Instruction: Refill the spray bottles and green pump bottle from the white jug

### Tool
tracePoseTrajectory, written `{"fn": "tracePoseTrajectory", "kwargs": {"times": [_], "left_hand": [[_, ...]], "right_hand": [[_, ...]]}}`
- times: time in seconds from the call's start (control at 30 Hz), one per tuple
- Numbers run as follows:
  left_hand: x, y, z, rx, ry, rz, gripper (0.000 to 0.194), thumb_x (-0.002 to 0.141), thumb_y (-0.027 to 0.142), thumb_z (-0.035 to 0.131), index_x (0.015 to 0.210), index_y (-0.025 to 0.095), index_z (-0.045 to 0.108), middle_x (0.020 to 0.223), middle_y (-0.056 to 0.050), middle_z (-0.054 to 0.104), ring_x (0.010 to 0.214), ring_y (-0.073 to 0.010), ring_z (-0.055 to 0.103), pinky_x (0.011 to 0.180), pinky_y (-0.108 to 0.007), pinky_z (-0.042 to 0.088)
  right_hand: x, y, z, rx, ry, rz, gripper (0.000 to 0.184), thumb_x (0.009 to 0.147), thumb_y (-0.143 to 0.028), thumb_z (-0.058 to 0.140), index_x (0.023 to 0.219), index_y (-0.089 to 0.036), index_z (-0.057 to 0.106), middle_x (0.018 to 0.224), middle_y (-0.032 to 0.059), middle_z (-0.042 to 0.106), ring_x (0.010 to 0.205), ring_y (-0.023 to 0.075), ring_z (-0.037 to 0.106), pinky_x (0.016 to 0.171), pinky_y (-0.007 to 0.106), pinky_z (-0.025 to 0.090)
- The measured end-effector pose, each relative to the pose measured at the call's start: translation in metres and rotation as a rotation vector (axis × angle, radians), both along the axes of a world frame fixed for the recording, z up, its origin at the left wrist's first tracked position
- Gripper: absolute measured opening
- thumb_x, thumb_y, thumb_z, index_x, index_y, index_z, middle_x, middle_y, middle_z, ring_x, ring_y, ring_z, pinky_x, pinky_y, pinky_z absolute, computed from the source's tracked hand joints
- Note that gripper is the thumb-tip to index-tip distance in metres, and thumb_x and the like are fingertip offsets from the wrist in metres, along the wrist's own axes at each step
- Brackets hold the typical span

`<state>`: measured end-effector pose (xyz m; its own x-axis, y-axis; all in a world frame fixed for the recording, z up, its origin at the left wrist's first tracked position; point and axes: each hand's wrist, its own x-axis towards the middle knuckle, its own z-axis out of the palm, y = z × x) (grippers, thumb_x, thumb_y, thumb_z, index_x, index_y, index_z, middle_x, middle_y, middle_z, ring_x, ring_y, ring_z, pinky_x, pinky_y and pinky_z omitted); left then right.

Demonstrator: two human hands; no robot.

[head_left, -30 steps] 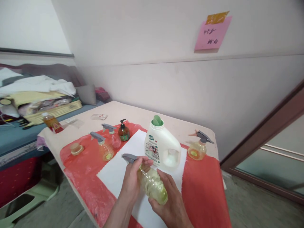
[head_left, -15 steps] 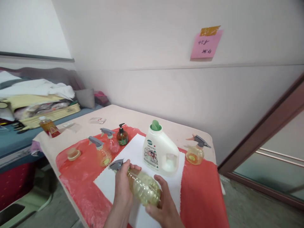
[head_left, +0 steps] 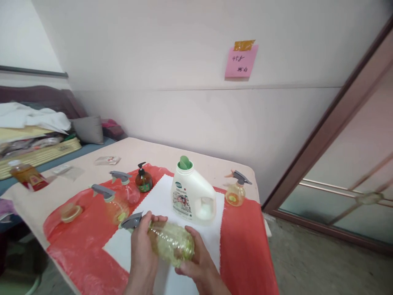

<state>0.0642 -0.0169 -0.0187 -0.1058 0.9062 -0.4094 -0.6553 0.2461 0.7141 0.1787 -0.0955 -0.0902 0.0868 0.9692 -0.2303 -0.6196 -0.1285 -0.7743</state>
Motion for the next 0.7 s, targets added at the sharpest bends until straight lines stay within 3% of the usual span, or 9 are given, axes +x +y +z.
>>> {"fn": "tracePoseTrajectory", "kwargs": {"times": [0.07,0.13,0.2,0.23,0.33,0.4,0.53,0.7], "left_hand": [[-0.001,0.0,0.002,0.004,-0.035,-0.069,0.022,0.071,0.035,0.071,0.069,0.018,0.056,0.073,-0.003,0.07,0.082,-0.0206,0.068,0.079,-0.032,0.051],[-0.002,0.0,0.003,0.027,-0.038,-0.144,0.024,0.07,0.037,0.072,0.07,0.018,0.057,0.079,-0.005,0.071,0.088,-0.0219,0.068,0.081,-0.032,0.051],[-0.001,0.0,0.002,0.03,-0.017,-0.158,0.026,0.069,0.038,0.073,0.07,0.018,0.057,0.081,-0.005,0.071,0.091,-0.0231,0.068,0.082,-0.033,0.051],[-0.001,0.0,0.001,0.022,-0.01,-0.147,0.026,0.069,0.038,0.074,0.069,0.018,0.057,0.08,-0.005,0.071,0.091,-0.0235,0.068,0.083,-0.034,0.051],[0.0,-0.001,-0.001,0.009,0.008,-0.11,0.025,0.067,0.035,0.075,0.07,0.018,0.057,0.075,-0.003,0.07,0.092,-0.0237,0.068,0.085,-0.035,0.051],[-0.001,-0.001,-0.001,0.023,0.042,-0.134,0.026,0.066,0.036,0.076,0.071,0.018,0.058,0.076,-0.004,0.071,0.092,-0.024,0.068,0.085,-0.035,0.051],[-0.003,-0.002,0.001,0.059,0.115,-0.194,0.029,0.066,0.039,0.076,0.069,0.018,0.056,0.081,-0.006,0.074,0.091,-0.0241,0.068,0.084,-0.036,0.051],[-0.005,-0.004,-0.002,0.12,0.25,-0.164,0.028,0.067,0.042,0.074,0.072,0.018,0.06,0.083,-0.008,0.075,0.093,-0.0265,0.068,0.089,-0.04,0.049]], "right_hand": [[0.001,0.0,0.0,0.008,-0.014,0.042,0.09,0.046,-0.052,0.088,0.122,-0.026,0.048,0.098,0.0041,0.067,0.071,0.0175,0.067,0.048,0.021,0.047],[0.002,0.001,-0.002,-0.057,0.007,0.143,0.076,0.068,-0.073,0.064,0.12,-0.019,0.049,0.084,0.0057,0.067,0.052,0.014,0.062,0.04,0.021,0.04],[0.002,0.002,-0.004,-0.137,0.019,0.205,0.08,0.075,-0.082,0.041,0.117,-0.015,0.052,0.082,0.009,0.067,0.048,0.0141,0.06,0.038,0.022,0.038],[0.002,0.003,-0.005,-0.14,-0.005,0.194,0.081,0.073,-0.083,0.043,0.115,-0.015,0.053,0.086,0.0103,0.068,0.054,0.0158,0.062,0.041,0.023,0.04],[0.003,0.004,-0.007,0.008,-0.104,0.035,0.082,0.057,-0.071,0.073,0.119,-0.022,0.051,0.104,0.0077,0.065,0.085,0.0214,0.066,0.064,0.03,0.049],[0.006,0.004,-0.006,0.113,-0.15,-0.032,0.091,0.048,-0.058,0.085,0.123,-0.024,0.048,0.099,0.0032,0.064,0.089,0.0205,0.063,0.075,0.031,0.046],[0.013,0.001,-0.001,0.073,-0.152,0.067,0.085,0.051,-0.06,0.082,0.12,-0.022,0.051,0.083,-0.0006,0.061,0.076,0.0179,0.06,0.068,0.031,0.041],[0.017,-0.003,0.018,0.185,-0.254,0.14,0.065,0.061,-0.059,0.074,0.109,-0.02,0.057,0.098,0.0044,0.065,0.093,0.0239,0.061,0.08,0.036,0.044]]}}
